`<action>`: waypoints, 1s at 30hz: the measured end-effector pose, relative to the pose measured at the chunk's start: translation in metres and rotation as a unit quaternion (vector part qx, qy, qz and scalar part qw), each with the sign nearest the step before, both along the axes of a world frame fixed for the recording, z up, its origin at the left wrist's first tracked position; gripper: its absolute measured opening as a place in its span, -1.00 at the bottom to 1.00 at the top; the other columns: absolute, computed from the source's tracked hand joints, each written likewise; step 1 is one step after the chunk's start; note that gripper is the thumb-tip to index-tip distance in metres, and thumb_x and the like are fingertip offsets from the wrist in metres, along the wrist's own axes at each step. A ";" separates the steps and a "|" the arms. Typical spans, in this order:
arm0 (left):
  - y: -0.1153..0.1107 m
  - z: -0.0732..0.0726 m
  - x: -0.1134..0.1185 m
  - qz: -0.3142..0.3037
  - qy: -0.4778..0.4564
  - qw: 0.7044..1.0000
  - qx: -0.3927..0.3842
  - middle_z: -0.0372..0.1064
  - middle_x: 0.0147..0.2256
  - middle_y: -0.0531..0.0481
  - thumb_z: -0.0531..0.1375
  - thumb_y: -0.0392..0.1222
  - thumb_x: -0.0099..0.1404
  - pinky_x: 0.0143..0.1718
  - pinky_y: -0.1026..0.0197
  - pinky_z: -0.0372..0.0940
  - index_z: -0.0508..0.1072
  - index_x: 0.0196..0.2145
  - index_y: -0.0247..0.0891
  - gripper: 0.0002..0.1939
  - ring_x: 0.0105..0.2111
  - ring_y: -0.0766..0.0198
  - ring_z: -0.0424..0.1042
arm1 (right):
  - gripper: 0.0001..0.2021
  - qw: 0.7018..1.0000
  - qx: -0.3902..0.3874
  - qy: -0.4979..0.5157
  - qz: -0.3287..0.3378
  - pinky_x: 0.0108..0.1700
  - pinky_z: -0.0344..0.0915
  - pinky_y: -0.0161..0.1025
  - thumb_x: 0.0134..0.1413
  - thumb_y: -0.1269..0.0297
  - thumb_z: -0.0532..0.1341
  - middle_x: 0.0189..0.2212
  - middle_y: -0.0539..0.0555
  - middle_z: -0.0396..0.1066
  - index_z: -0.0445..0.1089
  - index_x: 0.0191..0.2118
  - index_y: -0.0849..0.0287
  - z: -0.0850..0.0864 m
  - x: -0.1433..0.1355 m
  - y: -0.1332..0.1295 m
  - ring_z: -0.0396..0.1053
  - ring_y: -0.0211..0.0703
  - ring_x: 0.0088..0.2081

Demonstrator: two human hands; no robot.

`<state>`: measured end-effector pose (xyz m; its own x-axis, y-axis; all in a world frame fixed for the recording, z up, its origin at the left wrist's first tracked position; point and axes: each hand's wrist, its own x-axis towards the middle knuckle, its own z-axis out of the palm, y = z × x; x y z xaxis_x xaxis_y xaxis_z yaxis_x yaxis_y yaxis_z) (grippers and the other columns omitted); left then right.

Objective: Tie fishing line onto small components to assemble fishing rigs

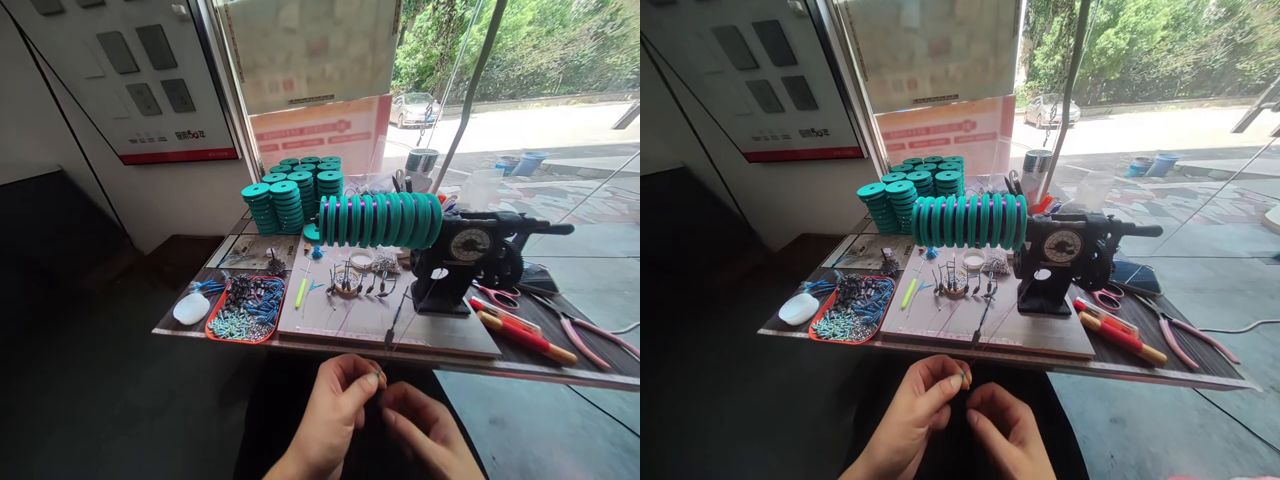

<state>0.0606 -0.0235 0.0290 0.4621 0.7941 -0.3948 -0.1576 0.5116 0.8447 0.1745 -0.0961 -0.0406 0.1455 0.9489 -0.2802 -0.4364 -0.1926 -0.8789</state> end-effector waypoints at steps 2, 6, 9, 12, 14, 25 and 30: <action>0.000 0.003 0.000 -0.005 0.000 1.000 -0.003 0.37 -0.45 0.03 0.30 -0.24 0.00 -0.66 0.39 -0.17 0.46 -0.52 -0.35 -0.88 -0.65 0.54 0.01 | -0.71 1.000 0.006 0.002 -0.015 -0.59 -0.11 -0.44 -0.12 0.09 0.36 -0.66 -0.12 0.17 0.41 -0.41 0.22 0.005 0.004 0.001 -0.01 -0.45 -0.63; -0.002 0.003 0.002 0.011 0.015 1.000 -0.002 0.37 -0.47 0.03 0.32 -0.22 -0.03 -0.65 0.37 -0.12 0.47 -0.51 -0.33 -0.86 -0.64 0.50 0.03 | -0.70 0.989 -0.030 0.146 0.004 -0.60 -0.13 -0.46 -0.19 0.12 0.41 -0.74 -0.16 0.10 0.40 -0.42 0.23 0.009 -0.001 0.010 -0.05 -0.49 -0.66; -0.003 0.000 0.004 0.015 0.021 1.000 -0.001 0.38 -0.44 0.01 0.32 -0.21 -0.02 -0.60 0.36 -0.02 0.46 -0.50 -0.33 -0.84 -0.61 0.47 0.11 | -0.61 0.983 -0.041 0.180 0.006 -0.62 -0.09 -0.48 -0.27 0.01 0.41 -0.75 -0.18 0.07 0.35 -0.45 0.21 0.007 -0.008 0.014 -0.03 -0.49 -0.68; -0.001 -0.002 0.004 -0.021 -0.012 1.000 -0.018 0.31 -0.52 0.05 0.30 -0.20 -0.01 -0.52 0.34 0.08 0.41 -0.53 -0.33 -0.84 -0.55 0.40 0.22 | -0.62 0.981 -0.048 0.187 0.032 -0.66 -0.05 -0.48 -0.22 0.00 0.38 -0.73 -0.16 0.15 0.31 -0.43 0.19 0.007 -0.006 0.013 0.00 -0.49 -0.72; 0.001 -0.002 0.004 -0.061 -0.017 0.997 -0.032 0.23 -0.57 0.10 0.29 -0.18 -0.01 -0.56 0.34 0.01 0.38 -0.57 -0.32 -0.82 -0.58 0.42 0.18 | -0.65 0.981 -0.046 0.182 0.055 -0.67 -0.04 -0.47 -0.14 0.02 0.35 -0.70 -0.13 0.20 0.28 -0.46 0.19 0.009 0.001 0.010 0.02 -0.49 -0.73; 0.007 0.002 0.004 -0.113 0.074 0.989 -0.061 0.13 -0.52 0.12 0.22 -0.21 -0.12 -0.57 0.33 -0.15 0.35 -0.55 -0.26 -0.87 -0.48 0.35 0.05 | -0.83 0.828 0.249 -0.501 -0.025 -0.46 0.15 -0.36 0.21 0.37 0.04 -0.54 -0.01 0.34 0.33 -0.36 0.15 0.009 0.025 0.004 0.26 -0.27 -0.52; 0.005 0.004 0.005 -0.111 0.171 0.938 0.279 0.17 -0.43 0.04 0.16 -0.28 0.09 -0.30 0.24 0.11 0.36 -0.58 -0.26 -0.88 -0.36 0.26 0.20 | -0.72 0.630 0.330 -0.702 -0.040 -0.47 0.03 -0.29 0.22 0.50 -0.05 -0.63 -0.01 0.21 0.37 -0.36 0.21 0.024 0.028 -0.006 0.13 -0.25 -0.57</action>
